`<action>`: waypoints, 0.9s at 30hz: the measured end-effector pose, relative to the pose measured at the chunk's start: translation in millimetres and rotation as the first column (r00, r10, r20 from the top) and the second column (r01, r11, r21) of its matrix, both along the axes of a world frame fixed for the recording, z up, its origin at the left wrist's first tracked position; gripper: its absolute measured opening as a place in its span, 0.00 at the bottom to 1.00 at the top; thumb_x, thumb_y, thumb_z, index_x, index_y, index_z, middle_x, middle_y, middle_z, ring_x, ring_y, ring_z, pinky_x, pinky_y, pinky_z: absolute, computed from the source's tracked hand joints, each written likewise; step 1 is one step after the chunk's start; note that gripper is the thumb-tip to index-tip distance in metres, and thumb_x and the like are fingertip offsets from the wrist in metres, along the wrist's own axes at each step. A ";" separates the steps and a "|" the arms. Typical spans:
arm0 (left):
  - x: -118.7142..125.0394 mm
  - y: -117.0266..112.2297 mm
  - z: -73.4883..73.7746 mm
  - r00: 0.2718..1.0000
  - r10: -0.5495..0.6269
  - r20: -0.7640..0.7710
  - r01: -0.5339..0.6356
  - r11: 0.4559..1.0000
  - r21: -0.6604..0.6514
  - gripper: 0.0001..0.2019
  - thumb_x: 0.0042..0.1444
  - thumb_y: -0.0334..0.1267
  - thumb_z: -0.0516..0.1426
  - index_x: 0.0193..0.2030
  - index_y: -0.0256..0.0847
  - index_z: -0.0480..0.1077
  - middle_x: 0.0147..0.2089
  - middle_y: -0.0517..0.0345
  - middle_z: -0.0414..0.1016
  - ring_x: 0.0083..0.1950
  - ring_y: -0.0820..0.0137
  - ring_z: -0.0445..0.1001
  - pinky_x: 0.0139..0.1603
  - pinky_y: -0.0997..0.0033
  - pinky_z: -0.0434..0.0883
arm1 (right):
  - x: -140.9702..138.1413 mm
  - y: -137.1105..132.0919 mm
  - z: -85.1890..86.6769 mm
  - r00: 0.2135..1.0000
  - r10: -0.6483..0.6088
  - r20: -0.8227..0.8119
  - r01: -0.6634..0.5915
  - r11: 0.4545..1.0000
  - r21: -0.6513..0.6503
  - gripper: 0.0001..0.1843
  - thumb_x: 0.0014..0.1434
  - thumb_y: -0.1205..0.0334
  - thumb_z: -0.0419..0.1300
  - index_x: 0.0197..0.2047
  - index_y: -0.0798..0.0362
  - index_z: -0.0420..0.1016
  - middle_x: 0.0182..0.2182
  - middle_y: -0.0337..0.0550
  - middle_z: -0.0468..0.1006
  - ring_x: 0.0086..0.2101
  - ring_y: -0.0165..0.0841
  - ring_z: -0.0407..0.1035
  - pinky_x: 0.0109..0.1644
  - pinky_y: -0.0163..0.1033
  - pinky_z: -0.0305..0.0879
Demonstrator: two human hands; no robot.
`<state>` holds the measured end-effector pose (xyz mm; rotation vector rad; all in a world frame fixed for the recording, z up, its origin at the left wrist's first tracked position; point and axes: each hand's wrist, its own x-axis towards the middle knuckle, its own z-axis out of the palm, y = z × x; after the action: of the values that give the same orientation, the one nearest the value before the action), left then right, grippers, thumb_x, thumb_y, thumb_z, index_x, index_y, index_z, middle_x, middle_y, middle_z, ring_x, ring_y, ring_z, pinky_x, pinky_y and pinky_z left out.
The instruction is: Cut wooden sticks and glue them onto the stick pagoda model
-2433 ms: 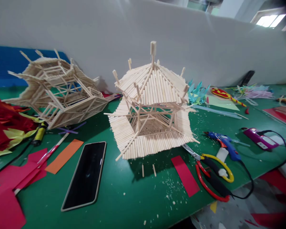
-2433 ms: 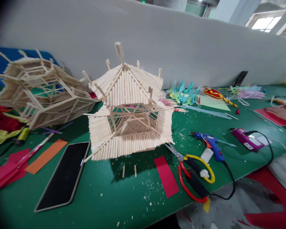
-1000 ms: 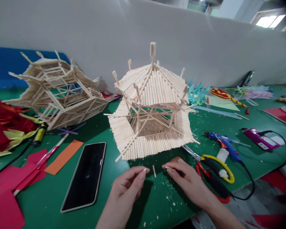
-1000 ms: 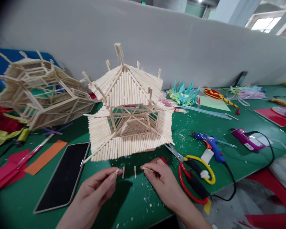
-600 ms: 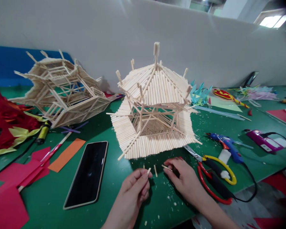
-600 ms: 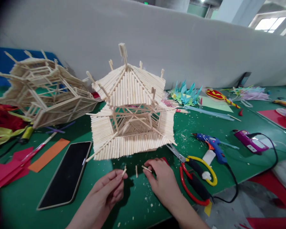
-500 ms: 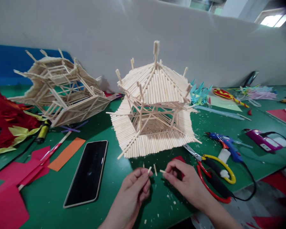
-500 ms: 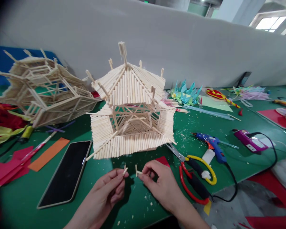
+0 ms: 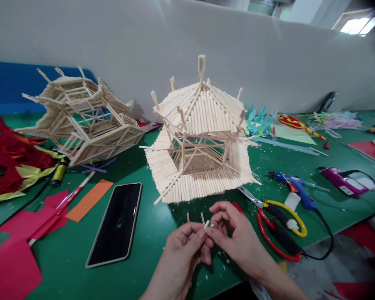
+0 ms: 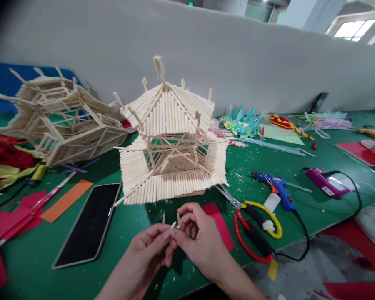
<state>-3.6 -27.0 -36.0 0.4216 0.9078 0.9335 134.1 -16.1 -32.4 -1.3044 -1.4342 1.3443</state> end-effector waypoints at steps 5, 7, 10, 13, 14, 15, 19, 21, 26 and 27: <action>2.1 -0.7 1.9 0.996 0.076 0.051 -0.077 0.997 0.009 0.04 0.45 0.33 0.62 0.27 0.34 0.72 0.20 0.61 0.71 0.18 0.81 0.64 0.23 0.82 0.62 | -0.6 -1.5 -9.5 0.999 -0.039 -0.013 0.039 0.999 0.009 0.12 0.51 0.57 0.60 0.38 0.52 0.66 0.24 0.34 0.66 0.24 0.26 0.60 0.26 0.31 0.57; 2.1 -0.5 0.0 0.995 0.080 0.054 -0.081 0.997 0.013 0.04 0.45 0.33 0.62 0.27 0.34 0.72 0.21 0.61 0.72 0.19 0.81 0.65 0.23 0.82 0.63 | -1.2 -2.5 -13.0 0.998 -0.054 0.006 0.054 0.998 0.037 0.09 0.52 0.56 0.59 0.32 0.54 0.69 0.23 0.35 0.66 0.23 0.26 0.60 0.26 0.32 0.57; 1.8 -0.4 -3.6 0.997 0.062 0.055 -0.064 0.997 0.031 0.04 0.45 0.33 0.62 0.27 0.34 0.73 0.23 0.59 0.73 0.19 0.80 0.66 0.23 0.81 0.63 | -3.0 -3.3 -15.0 0.997 -0.078 -0.025 0.079 0.996 0.050 0.09 0.53 0.56 0.58 0.29 0.54 0.69 0.22 0.36 0.67 0.23 0.27 0.61 0.26 0.33 0.57; 1.3 -0.3 -4.0 0.999 0.036 0.040 -0.038 0.998 0.040 0.03 0.47 0.32 0.60 0.27 0.34 0.73 0.24 0.58 0.73 0.20 0.79 0.67 0.24 0.80 0.64 | -4.4 -3.0 -13.7 0.996 -0.072 -0.046 0.074 0.997 0.036 0.10 0.52 0.56 0.59 0.28 0.54 0.68 0.21 0.35 0.67 0.22 0.27 0.62 0.25 0.33 0.57; 1.1 -0.3 -3.2 0.999 0.030 0.034 -0.032 0.999 0.038 0.03 0.48 0.32 0.60 0.27 0.34 0.72 0.24 0.58 0.73 0.20 0.79 0.67 0.25 0.80 0.64 | -4.7 -2.7 -13.1 0.996 -0.069 -0.050 0.071 0.997 0.033 0.10 0.52 0.56 0.59 0.28 0.54 0.68 0.21 0.35 0.68 0.22 0.27 0.62 0.25 0.33 0.58; 0.9 -0.3 -2.1 0.999 0.025 0.030 -0.026 0.999 0.035 0.03 0.48 0.32 0.60 0.27 0.33 0.72 0.24 0.58 0.73 0.20 0.79 0.67 0.25 0.80 0.64 | -4.9 -2.4 -12.7 0.996 -0.067 -0.055 0.069 0.997 0.029 0.10 0.52 0.56 0.59 0.28 0.54 0.68 0.21 0.35 0.68 0.22 0.27 0.63 0.25 0.32 0.58; -0.1 -0.9 1.4 0.999 0.028 0.027 -0.029 0.999 0.027 0.04 0.47 0.32 0.60 0.27 0.33 0.72 0.24 0.58 0.73 0.20 0.79 0.67 0.24 0.80 0.63 | -5.4 -1.6 -12.8 0.996 -0.057 -0.064 0.058 0.998 0.008 0.10 0.52 0.56 0.59 0.29 0.54 0.68 0.20 0.35 0.69 0.22 0.27 0.63 0.26 0.33 0.58; -0.2 -1.4 1.5 0.999 0.033 0.016 -0.033 0.999 0.027 0.04 0.47 0.33 0.61 0.27 0.34 0.72 0.24 0.59 0.73 0.20 0.79 0.66 0.24 0.79 0.63 | -5.4 -1.2 -13.2 0.996 -0.048 -0.069 0.048 0.999 -0.005 0.10 0.53 0.56 0.58 0.29 0.54 0.68 0.20 0.36 0.70 0.22 0.27 0.63 0.26 0.33 0.59; 1.2 -0.3 -0.6 0.997 0.059 -0.044 -0.057 0.997 0.043 0.05 0.46 0.34 0.61 0.26 0.34 0.72 0.22 0.61 0.72 0.17 0.81 0.63 0.23 0.80 0.60 | -5.7 0.1 -11.7 0.998 -0.048 -0.044 0.048 0.999 -0.004 0.09 0.52 0.57 0.58 0.30 0.55 0.69 0.21 0.36 0.68 0.22 0.26 0.61 0.26 0.32 0.57; 1.5 0.3 -0.8 0.997 0.058 -0.060 -0.055 0.998 0.042 0.05 0.45 0.35 0.61 0.26 0.34 0.72 0.21 0.61 0.72 0.17 0.81 0.63 0.22 0.80 0.59 | -6.1 0.1 -10.9 0.998 -0.054 -0.033 0.054 0.999 0.002 0.09 0.52 0.57 0.58 0.29 0.55 0.70 0.20 0.35 0.68 0.21 0.26 0.60 0.25 0.32 0.56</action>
<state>-2.1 -26.7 -36.8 0.4630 0.9623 0.9961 128.0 -16.0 -43.3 -1.3036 -1.3688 1.3218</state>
